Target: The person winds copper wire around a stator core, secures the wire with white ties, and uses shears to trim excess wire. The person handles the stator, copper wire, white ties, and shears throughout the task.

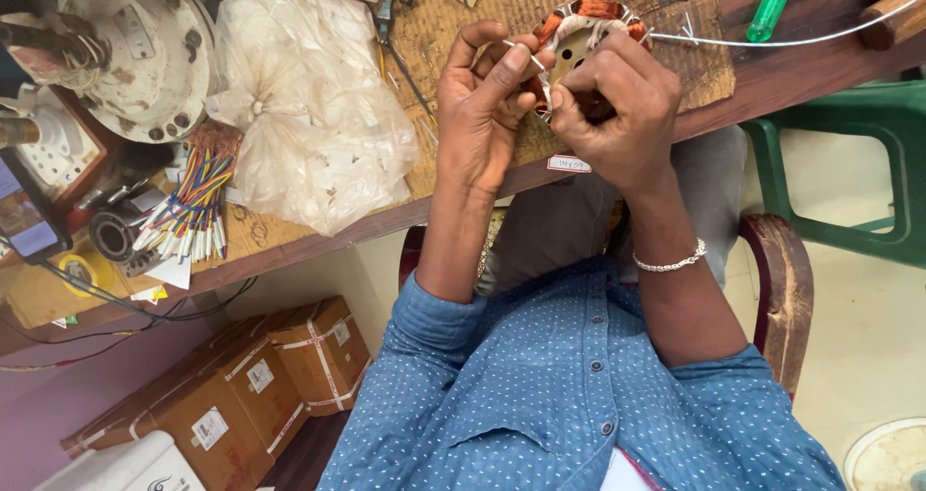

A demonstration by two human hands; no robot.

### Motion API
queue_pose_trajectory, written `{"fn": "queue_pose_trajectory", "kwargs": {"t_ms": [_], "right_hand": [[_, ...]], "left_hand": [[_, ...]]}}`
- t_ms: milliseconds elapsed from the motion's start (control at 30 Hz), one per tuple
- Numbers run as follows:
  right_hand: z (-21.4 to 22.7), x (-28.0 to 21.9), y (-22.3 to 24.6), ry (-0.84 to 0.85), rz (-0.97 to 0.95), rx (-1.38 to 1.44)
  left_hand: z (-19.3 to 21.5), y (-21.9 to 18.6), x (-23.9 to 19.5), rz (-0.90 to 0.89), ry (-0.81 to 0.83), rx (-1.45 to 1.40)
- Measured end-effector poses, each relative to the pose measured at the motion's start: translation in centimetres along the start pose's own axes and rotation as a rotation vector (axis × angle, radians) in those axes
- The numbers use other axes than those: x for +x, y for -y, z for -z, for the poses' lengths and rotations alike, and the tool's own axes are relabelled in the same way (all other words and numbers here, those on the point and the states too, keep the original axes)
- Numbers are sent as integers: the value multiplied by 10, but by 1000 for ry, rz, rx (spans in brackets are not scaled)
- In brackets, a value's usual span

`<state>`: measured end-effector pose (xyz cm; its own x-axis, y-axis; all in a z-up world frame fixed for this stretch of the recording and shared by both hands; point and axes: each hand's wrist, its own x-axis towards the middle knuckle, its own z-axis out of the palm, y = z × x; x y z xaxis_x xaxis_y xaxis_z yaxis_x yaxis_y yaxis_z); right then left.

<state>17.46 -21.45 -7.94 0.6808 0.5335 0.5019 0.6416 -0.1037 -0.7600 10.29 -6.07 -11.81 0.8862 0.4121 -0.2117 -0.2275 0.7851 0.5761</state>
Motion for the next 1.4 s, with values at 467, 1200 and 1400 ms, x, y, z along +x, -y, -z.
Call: {"fn": "queue_pose_trajectory", "kwargs": {"t_ms": [467, 1200, 1400], "right_hand": [[-2, 2, 4, -26, -2, -43], [-2, 2, 7, -27, 57, -27], [-1, 0, 4, -6, 82, -37]], "left_hand": [[-4, -3, -7, -17, 64, -31], [-41, -40, -34, -378, 132, 1030], [-40, -38, -36, -555, 204, 1208]]}}
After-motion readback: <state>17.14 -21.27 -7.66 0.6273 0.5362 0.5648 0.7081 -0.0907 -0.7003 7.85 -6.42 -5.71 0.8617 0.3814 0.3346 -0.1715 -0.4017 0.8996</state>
